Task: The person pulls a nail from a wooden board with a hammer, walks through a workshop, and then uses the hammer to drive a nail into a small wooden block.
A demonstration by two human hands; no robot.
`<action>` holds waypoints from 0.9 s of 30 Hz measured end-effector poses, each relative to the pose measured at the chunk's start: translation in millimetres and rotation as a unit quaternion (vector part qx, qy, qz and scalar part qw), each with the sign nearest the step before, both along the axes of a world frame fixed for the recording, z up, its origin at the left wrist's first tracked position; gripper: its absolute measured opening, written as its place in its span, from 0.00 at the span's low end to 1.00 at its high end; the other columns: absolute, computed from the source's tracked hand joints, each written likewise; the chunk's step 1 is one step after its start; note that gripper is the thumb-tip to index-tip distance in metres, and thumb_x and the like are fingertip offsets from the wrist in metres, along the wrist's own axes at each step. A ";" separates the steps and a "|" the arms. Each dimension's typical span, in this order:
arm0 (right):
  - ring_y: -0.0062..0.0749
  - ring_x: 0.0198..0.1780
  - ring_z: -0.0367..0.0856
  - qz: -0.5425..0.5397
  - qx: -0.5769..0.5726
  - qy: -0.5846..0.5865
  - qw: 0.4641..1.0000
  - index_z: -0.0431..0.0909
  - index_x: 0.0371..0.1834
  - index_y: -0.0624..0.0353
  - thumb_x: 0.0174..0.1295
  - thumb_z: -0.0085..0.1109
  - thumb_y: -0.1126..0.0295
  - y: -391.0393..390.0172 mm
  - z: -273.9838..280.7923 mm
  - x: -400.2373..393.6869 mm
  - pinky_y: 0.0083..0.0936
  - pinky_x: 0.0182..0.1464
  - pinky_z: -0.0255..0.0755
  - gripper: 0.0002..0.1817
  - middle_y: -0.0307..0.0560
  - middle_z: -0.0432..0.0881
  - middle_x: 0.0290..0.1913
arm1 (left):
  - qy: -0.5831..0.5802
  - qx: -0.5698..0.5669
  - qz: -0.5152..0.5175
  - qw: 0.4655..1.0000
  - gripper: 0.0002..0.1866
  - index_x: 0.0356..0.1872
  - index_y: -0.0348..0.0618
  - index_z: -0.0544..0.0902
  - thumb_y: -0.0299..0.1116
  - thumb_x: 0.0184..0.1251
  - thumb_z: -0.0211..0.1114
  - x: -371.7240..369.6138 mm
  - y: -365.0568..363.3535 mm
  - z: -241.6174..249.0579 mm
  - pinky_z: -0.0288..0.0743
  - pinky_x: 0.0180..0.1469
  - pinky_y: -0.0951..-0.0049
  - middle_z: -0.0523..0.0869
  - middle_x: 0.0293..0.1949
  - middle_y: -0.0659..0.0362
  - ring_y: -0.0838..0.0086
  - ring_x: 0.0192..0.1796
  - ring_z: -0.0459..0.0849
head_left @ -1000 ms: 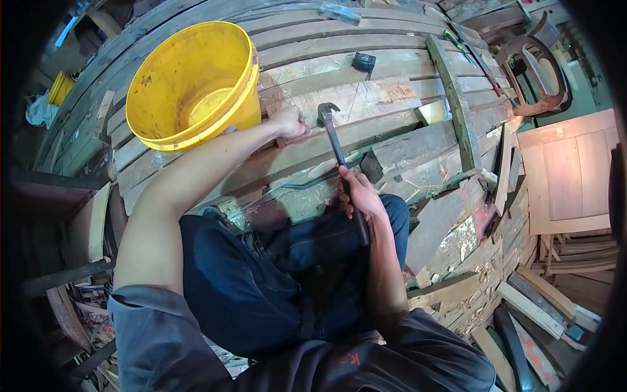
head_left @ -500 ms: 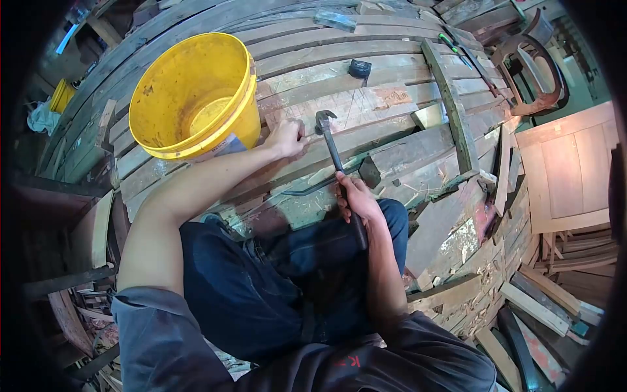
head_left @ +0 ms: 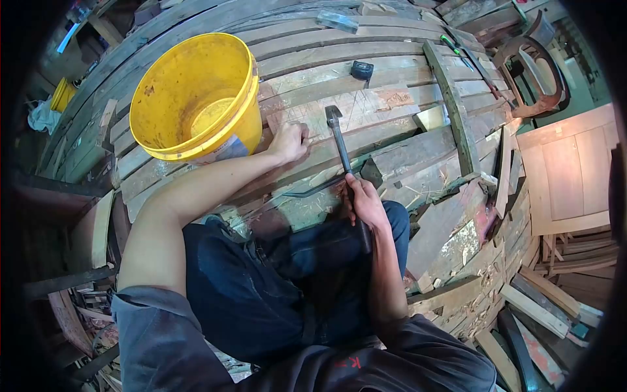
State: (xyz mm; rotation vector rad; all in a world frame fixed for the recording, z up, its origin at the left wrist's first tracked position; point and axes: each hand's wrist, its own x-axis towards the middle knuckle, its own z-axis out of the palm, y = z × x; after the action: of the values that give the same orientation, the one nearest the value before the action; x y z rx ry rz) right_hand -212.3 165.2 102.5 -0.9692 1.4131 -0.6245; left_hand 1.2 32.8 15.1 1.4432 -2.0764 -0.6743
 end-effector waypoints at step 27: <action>0.24 0.09 0.65 0.021 0.048 -0.008 0.999 0.66 0.22 0.60 0.75 0.41 0.52 4.8 -5.3 8.0 0.23 0.10 0.61 0.26 0.39 0.66 0.12 | 0.081 0.007 -0.003 0.997 0.03 0.23 0.38 0.81 0.26 0.47 0.61 5.5 1.6 -0.1 0.78 0.39 0.58 0.84 0.25 0.46 0.52 0.32 0.84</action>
State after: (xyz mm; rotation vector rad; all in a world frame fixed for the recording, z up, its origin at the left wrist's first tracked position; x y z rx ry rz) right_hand -204.3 170.0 97.2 -0.9139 1.3923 -0.5279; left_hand 6.7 34.4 15.0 1.3430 -1.9561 -0.7825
